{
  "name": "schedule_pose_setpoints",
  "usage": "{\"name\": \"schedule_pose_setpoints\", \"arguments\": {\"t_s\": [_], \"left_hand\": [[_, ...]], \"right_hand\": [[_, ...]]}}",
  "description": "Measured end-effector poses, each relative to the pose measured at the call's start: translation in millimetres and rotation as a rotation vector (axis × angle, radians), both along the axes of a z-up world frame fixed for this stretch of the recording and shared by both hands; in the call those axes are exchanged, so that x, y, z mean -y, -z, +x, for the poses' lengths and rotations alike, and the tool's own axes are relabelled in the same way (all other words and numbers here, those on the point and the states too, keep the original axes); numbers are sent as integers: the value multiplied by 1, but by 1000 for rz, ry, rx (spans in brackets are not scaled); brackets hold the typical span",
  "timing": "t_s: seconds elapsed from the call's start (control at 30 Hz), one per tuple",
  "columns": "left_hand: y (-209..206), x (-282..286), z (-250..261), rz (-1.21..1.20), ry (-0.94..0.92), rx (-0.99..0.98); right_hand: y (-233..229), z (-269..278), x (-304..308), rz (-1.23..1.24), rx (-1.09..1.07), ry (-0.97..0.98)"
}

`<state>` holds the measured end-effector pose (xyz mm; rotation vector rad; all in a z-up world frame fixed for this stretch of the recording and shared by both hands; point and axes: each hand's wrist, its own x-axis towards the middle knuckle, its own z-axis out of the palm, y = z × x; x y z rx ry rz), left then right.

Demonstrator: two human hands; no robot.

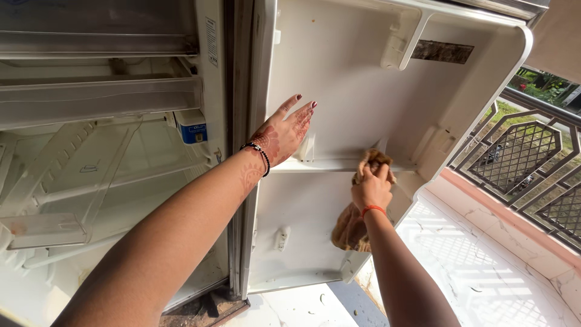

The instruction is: The person wipes the inside of an open refrigerator door with a cloth, then removes a transparent plastic shelf and wipes it thoroughly on both sides. The person continues to wipe the door interior and the shelf repeatedly.

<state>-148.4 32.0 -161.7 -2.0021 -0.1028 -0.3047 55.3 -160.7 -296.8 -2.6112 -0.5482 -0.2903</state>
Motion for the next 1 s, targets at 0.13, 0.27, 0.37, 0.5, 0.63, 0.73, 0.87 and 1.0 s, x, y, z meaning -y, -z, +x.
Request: {"name": "schedule_pose_setpoints", "arguments": {"t_s": [0.13, 0.27, 0.37, 0.5, 0.63, 0.73, 0.87, 1.0], "left_hand": [[-11, -6, -24, -10, 47, 17], [-22, -13, -55, -91, 87, -7], [-28, -14, -68, -92, 49, -26], [-28, -14, -70, -102, -58, -179], [-16, -27, -84, -126, -13, -113], [-8, -35, -94, -295, 50, 61], [5, -44, -106, -529, 103, 205], [12, -53, -110, -354, 126, 225]], "right_hand": [[4, -44, -49, -19, 51, -161], [-1, -53, -63, 179, 15, -409], [-13, -59, -57, 143, -396, -542], [-35, -84, -31, -431, -428, -549], [-76, -92, -8, 27, -217, -592], [-106, -80, -29, 668, -15, -643], [-96, -89, -103, 579, 268, -554], [-52, -126, -143, 306, 210, -428]]}}
